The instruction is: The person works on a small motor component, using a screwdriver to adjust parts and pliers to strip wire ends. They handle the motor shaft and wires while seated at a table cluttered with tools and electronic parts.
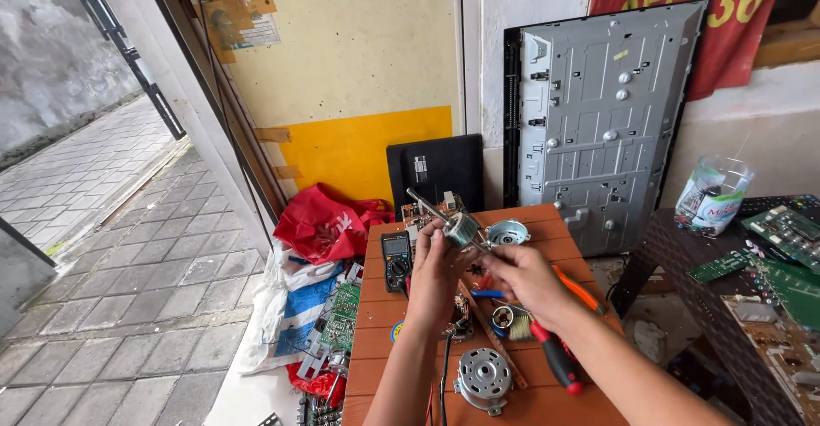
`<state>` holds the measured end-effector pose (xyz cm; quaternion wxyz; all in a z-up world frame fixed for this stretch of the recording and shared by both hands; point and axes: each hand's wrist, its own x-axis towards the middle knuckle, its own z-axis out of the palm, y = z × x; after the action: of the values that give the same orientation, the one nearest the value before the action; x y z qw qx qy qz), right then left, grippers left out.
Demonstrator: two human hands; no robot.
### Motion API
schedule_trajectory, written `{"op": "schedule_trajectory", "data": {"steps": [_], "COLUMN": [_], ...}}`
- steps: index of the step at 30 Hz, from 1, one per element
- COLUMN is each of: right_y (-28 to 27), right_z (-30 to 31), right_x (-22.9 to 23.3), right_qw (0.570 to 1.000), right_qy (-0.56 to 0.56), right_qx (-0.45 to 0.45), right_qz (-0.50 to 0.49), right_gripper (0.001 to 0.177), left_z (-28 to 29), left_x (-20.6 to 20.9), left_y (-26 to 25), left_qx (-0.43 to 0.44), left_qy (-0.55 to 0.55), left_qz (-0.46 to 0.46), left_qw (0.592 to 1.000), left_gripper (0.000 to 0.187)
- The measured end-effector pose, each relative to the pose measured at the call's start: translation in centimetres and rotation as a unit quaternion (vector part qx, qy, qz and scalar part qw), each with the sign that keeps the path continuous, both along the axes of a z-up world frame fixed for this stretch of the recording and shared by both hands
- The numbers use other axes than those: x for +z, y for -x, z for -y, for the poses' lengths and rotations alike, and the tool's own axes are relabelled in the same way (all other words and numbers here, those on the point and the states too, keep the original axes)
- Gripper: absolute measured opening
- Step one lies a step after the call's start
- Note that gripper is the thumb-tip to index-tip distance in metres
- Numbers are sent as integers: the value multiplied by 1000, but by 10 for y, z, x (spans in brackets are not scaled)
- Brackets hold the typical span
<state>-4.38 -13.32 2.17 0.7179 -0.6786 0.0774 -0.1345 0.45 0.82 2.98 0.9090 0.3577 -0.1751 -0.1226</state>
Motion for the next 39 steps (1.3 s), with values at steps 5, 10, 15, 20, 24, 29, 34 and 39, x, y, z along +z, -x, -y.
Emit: {"op": "schedule_trajectory", "data": {"steps": [5, 10, 15, 20, 24, 29, 34, 39], "right_y": [6, 11, 4, 11, 30, 35, 12, -6], "right_z": [41, 59, 74, 73, 69, 84, 103, 108], "right_x": [21, 27, 13, 6, 30, 31, 8, -20], "right_qw": [971, 968, 986, 995, 936, 951, 975, 989], "right_qy": [235, 241, 135, 100, 347, 303, 194, 58], "right_qx": [-28, -13, -36, -25, -28, -56, -74, -139], "right_qz": [34, 66, 86, 2, -52, -4, 78, 5], "right_gripper": [22, 19, 22, 25, 23, 19, 15, 41], "left_z": [-25, -22, -8, 15, 21, 34, 40, 45], "left_x": [16, 20, -11, -54, -57, -47, -38, -53], "left_y": [-4, 10, 5, -13, -22, -16, -26, -42], "left_qx": [65, 87, 88, 100, 105, -6, -55, -21], "left_qy": [-152, -217, -194, -197, -230, -123, -116, -216], "left_qz": [123, 194, 205, 180, 162, 105, 135, 162], "left_qw": [979, 953, 955, 959, 954, 987, 982, 963], "left_gripper": [24, 32, 26, 22, 29, 28, 30, 18]}}
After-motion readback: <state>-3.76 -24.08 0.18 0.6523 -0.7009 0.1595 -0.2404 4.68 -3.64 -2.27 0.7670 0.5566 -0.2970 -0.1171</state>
